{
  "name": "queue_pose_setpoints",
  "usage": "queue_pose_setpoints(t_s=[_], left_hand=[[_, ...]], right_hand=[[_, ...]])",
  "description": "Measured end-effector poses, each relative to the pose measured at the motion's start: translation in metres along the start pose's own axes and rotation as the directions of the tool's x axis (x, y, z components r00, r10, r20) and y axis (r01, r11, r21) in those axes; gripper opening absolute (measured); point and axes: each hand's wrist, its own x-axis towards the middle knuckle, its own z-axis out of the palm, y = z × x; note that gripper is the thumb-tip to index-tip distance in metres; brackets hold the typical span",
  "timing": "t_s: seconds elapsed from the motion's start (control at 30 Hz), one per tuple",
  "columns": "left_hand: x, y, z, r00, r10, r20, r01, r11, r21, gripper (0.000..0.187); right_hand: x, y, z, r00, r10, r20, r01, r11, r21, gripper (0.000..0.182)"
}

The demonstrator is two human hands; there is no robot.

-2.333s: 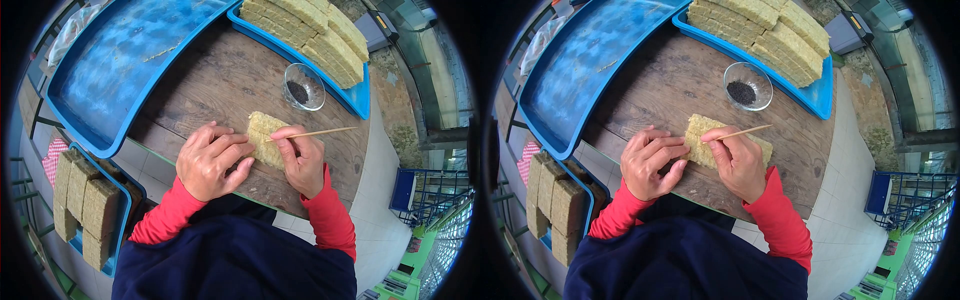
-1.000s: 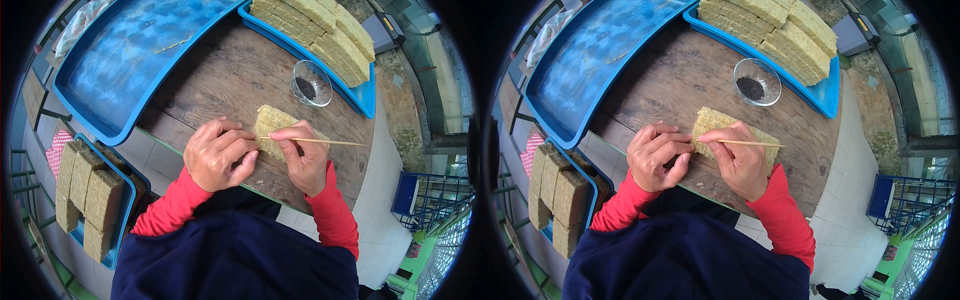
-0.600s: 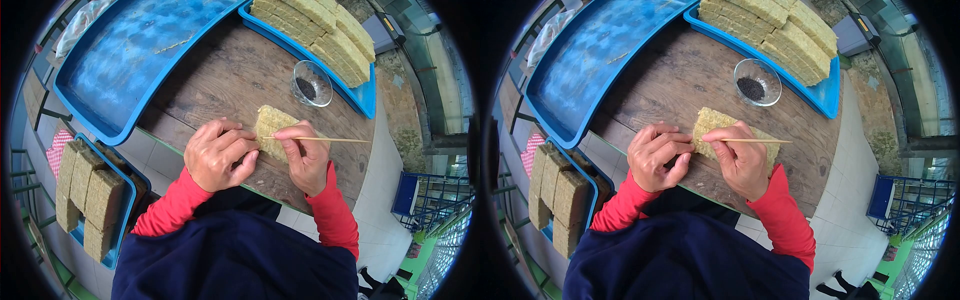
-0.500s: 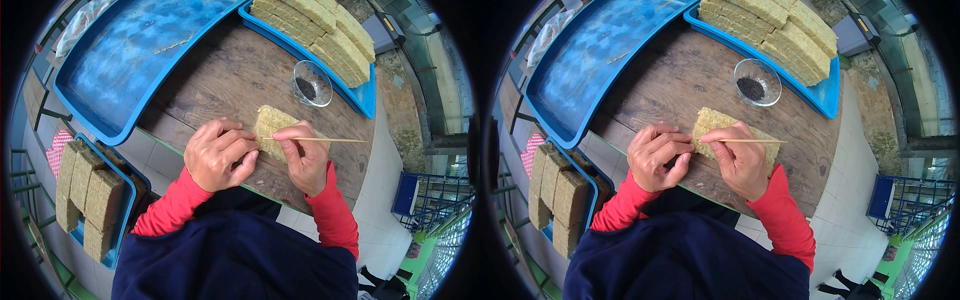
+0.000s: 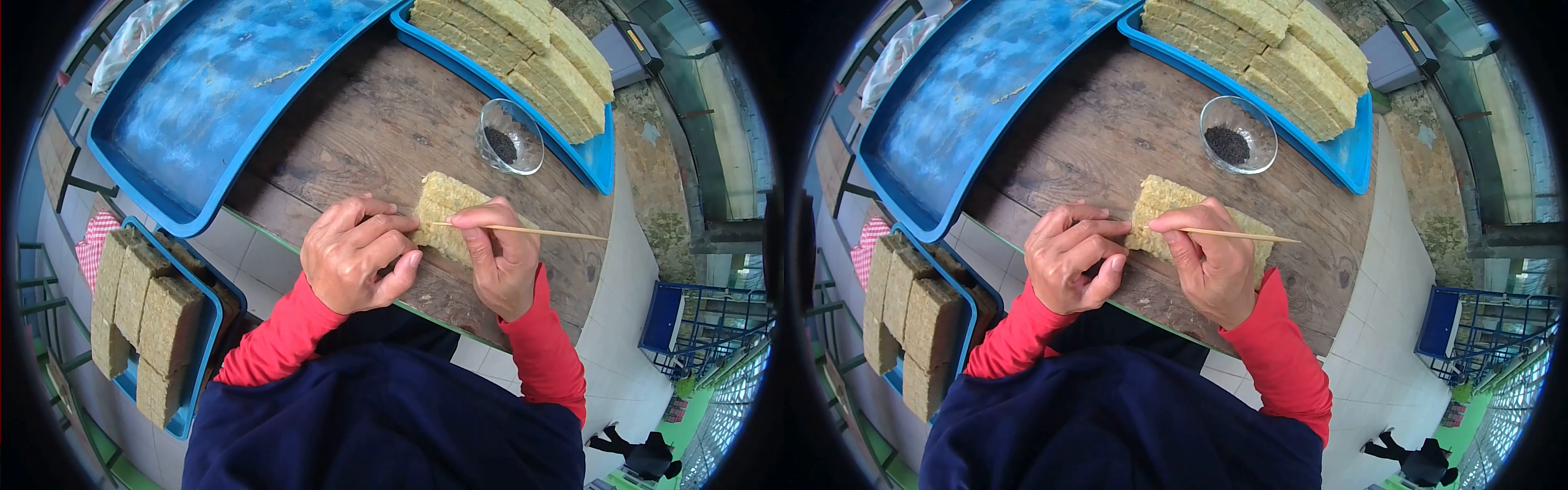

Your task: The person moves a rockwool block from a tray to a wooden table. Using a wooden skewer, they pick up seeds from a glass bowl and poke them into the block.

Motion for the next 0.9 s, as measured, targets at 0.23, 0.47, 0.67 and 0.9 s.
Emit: queue_pose_setpoints(t_s=[0.23, 0.47, 0.67, 0.9], left_hand=[[0.000, 0.000, 0.000, 1.000, -0.001, -0.002, 0.001, 1.000, 0.002, 0.013], [0.001, 0.001, -0.001, 1.000, 0.001, 0.005, -0.001, 1.000, 0.003, 0.012], [0.000, 0.000, -0.003, 1.000, 0.000, -0.002, -0.001, 0.999, -0.049, 0.009], [-0.010, 0.051, 0.015, 0.884, 0.461, 0.074, -0.361, 0.775, -0.519, 0.016]], right_hand=[[0.001, 0.000, 0.000, 1.000, -0.023, 0.015, 0.023, 0.999, -0.029, 0.009], [0.002, 0.001, -0.003, 0.997, -0.075, 0.020, 0.076, 0.996, -0.051, 0.008], [-0.004, 0.015, -0.015, 0.967, 0.161, -0.196, -0.129, 0.978, 0.166, 0.007], [-0.005, 0.021, -0.019, 0.970, 0.089, -0.228, -0.067, 0.993, 0.099, 0.013]])
